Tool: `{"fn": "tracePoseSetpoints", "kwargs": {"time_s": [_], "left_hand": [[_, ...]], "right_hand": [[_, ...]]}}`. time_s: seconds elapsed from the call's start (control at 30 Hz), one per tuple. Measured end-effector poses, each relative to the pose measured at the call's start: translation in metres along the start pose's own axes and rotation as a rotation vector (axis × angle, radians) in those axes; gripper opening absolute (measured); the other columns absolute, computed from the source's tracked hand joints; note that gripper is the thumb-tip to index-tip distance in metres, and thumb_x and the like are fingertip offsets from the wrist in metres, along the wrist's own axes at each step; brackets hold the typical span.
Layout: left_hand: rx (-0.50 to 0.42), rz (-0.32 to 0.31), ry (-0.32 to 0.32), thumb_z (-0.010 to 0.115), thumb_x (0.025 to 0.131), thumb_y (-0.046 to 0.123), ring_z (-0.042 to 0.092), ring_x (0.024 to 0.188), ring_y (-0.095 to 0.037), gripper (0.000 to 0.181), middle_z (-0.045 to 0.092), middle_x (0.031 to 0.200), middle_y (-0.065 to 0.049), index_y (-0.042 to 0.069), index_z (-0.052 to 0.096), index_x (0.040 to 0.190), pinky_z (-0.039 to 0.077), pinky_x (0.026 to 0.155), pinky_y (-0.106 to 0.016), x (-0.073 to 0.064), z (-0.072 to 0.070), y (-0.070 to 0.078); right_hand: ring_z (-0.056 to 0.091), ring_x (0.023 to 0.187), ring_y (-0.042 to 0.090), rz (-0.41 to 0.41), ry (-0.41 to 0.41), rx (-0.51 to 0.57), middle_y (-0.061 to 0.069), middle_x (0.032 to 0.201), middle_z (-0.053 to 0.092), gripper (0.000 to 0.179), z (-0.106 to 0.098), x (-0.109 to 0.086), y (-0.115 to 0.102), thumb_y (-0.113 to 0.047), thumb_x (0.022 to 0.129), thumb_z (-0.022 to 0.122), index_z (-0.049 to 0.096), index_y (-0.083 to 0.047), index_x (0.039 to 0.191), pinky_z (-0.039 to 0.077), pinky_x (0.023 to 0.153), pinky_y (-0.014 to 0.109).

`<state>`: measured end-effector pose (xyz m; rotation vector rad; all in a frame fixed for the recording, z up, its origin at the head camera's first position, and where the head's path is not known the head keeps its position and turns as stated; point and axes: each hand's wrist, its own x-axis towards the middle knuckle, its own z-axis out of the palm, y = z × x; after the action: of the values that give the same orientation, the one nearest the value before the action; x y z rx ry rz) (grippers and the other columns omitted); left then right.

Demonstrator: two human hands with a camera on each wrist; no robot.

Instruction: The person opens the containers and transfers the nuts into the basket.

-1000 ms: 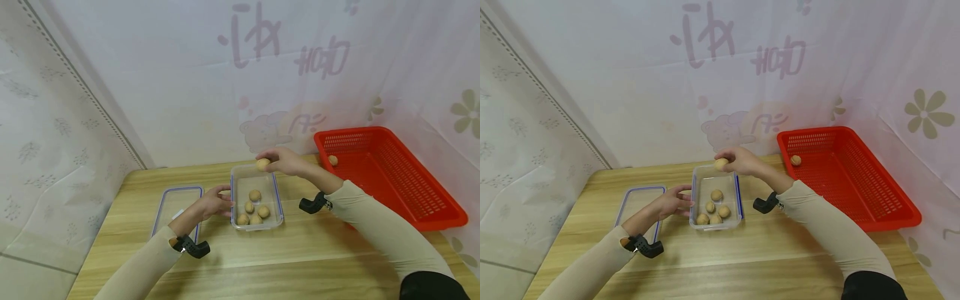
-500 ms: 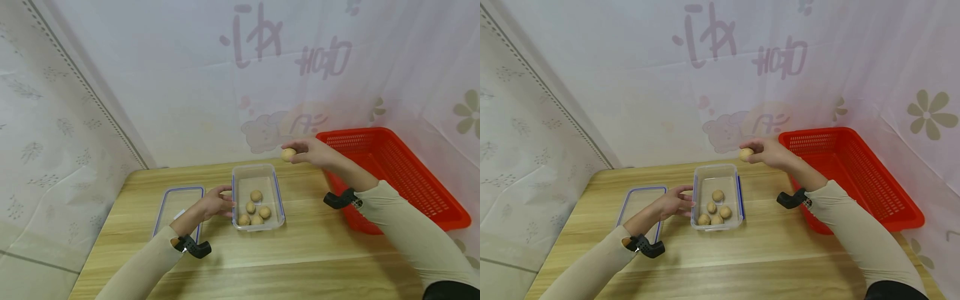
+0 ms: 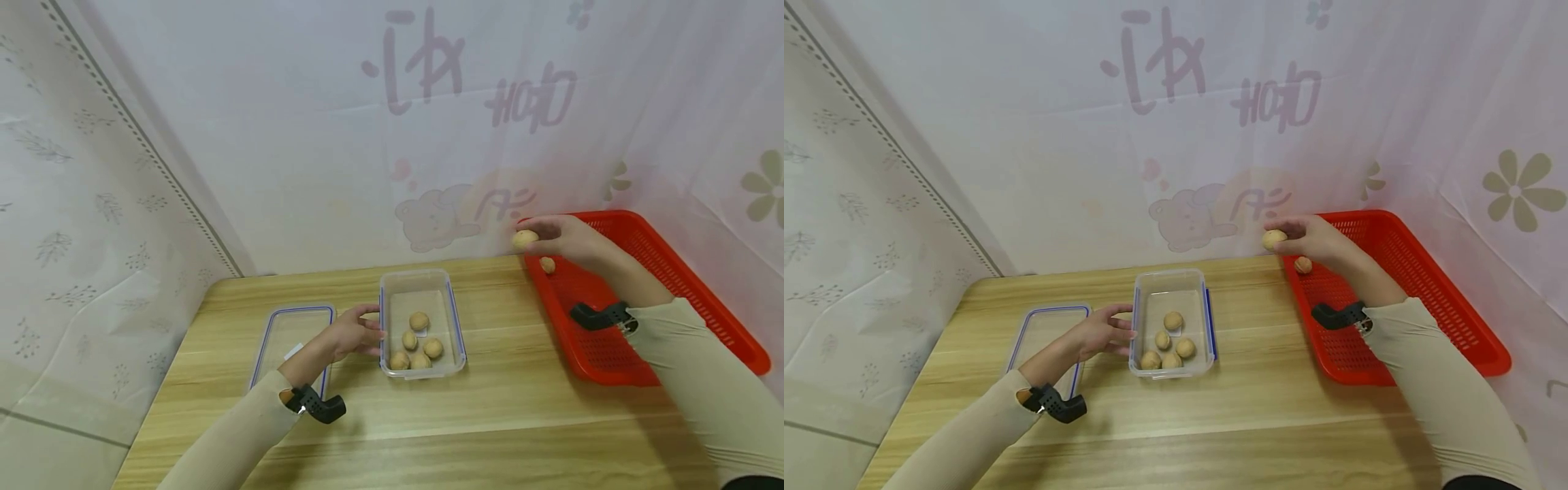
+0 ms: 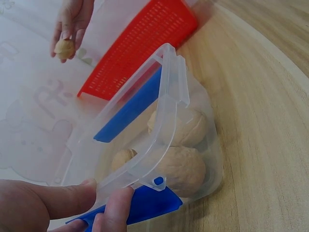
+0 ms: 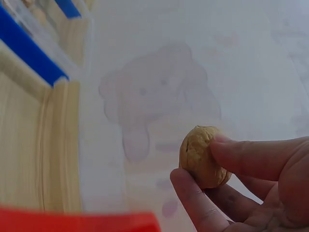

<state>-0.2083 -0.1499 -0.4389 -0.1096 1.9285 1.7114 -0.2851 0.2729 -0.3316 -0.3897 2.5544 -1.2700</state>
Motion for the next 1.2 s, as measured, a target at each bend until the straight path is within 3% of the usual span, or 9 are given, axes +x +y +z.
{"fn": "tracePoseSetpoints", "kwargs": {"time_s": [0.17, 0.23, 0.33, 0.4, 0.47, 0.57, 0.67, 0.87, 1.2], "left_hand": [[-0.001, -0.001, 0.001, 0.061, 0.095, -0.013, 0.063, 0.095, -0.026, 0.068, 0.049, 0.126, -0.027, -0.003, 0.031, 0.155, 0.067, 0.073, -0.034, 0.0, 0.0, -0.001], [-0.001, 0.0, 0.001, 0.061, 0.095, -0.013, 0.063, 0.096, -0.027, 0.068, 0.049, 0.127, -0.028, -0.003, 0.031, 0.155, 0.067, 0.072, -0.033, 0.001, 0.0, -0.001], [-0.001, 0.0, 0.002, 0.061, 0.095, -0.013, 0.063, 0.097, -0.028, 0.068, 0.049, 0.128, -0.029, -0.003, 0.031, 0.155, 0.067, 0.072, -0.034, 0.0, 0.0, -0.001], [-0.002, 0.001, 0.004, 0.061, 0.095, -0.012, 0.063, 0.097, -0.028, 0.068, 0.048, 0.128, -0.029, -0.003, 0.031, 0.155, 0.067, 0.072, -0.034, 0.0, 0.0, -0.001], [-0.003, 0.003, 0.001, 0.061, 0.095, -0.013, 0.063, 0.098, -0.029, 0.068, 0.048, 0.129, -0.03, -0.003, 0.031, 0.155, 0.067, 0.073, -0.034, 0.0, 0.0, -0.001], [-0.007, 0.0, 0.0, 0.061, 0.095, -0.013, 0.064, 0.098, -0.03, 0.068, 0.047, 0.131, -0.032, -0.003, 0.031, 0.155, 0.067, 0.073, -0.034, 0.001, 0.0, -0.001], [-0.006, -0.004, -0.001, 0.061, 0.095, -0.013, 0.063, 0.097, -0.029, 0.068, 0.047, 0.131, -0.032, -0.003, 0.03, 0.155, 0.067, 0.072, -0.034, 0.0, 0.0, -0.001], [-0.005, -0.01, 0.003, 0.06, 0.095, -0.013, 0.062, 0.091, -0.025, 0.067, 0.048, 0.128, -0.028, -0.002, 0.032, 0.155, 0.067, 0.072, -0.032, 0.0, 0.001, 0.0], [0.002, -0.007, -0.008, 0.06, 0.096, -0.012, 0.062, 0.091, -0.024, 0.068, 0.048, 0.125, -0.025, -0.002, 0.03, 0.155, 0.066, 0.072, -0.032, -0.001, -0.001, 0.0]], "right_hand": [[0.047, 0.13, 0.033, 0.059, 0.039, 0.017, 0.02, 0.143, 0.054, 0.059, -0.016, -0.004, 0.022, -0.031, 0.099, 0.07, 0.05, -0.005, 0.147, 0.039, 0.111, 0.053], [0.046, 0.131, 0.033, 0.078, 0.049, 0.019, 0.02, 0.145, 0.052, 0.061, -0.021, -0.003, 0.031, -0.032, 0.099, 0.07, 0.048, -0.004, 0.148, 0.042, 0.11, 0.051], [0.053, 0.123, 0.02, 0.096, 0.063, 0.001, 0.018, 0.145, 0.053, 0.062, -0.026, -0.001, 0.042, -0.033, 0.099, 0.069, 0.048, -0.004, 0.149, 0.049, 0.103, 0.035], [0.055, 0.118, 0.016, 0.099, 0.072, -0.008, 0.017, 0.144, 0.054, 0.061, -0.029, 0.0, 0.048, -0.032, 0.099, 0.069, 0.048, -0.004, 0.149, 0.051, 0.101, 0.031], [0.057, 0.118, 0.017, 0.112, 0.079, -0.024, 0.018, 0.144, 0.054, 0.063, -0.031, 0.0, 0.054, -0.036, 0.099, 0.069, 0.048, -0.003, 0.149, 0.052, 0.103, 0.036], [0.049, 0.129, 0.036, 0.141, 0.074, -0.03, 0.024, 0.148, 0.047, 0.069, -0.034, -0.001, 0.062, -0.04, 0.098, 0.069, 0.044, -0.001, 0.151, 0.042, 0.112, 0.059], [0.04, 0.135, 0.045, 0.161, 0.072, -0.034, 0.029, 0.15, 0.042, 0.073, -0.037, -0.002, 0.072, -0.039, 0.099, 0.068, 0.039, 0.003, 0.152, 0.035, 0.114, 0.067], [0.037, 0.135, 0.047, 0.176, 0.085, -0.033, 0.034, 0.15, 0.038, 0.068, -0.04, 0.001, 0.099, -0.028, 0.102, 0.064, 0.035, 0.008, 0.152, 0.036, 0.114, 0.065], [0.039, 0.132, 0.047, 0.191, 0.105, -0.065, 0.034, 0.148, 0.04, 0.063, -0.037, 0.008, 0.137, -0.029, 0.104, 0.06, 0.038, 0.007, 0.15, 0.038, 0.111, 0.064]]}}
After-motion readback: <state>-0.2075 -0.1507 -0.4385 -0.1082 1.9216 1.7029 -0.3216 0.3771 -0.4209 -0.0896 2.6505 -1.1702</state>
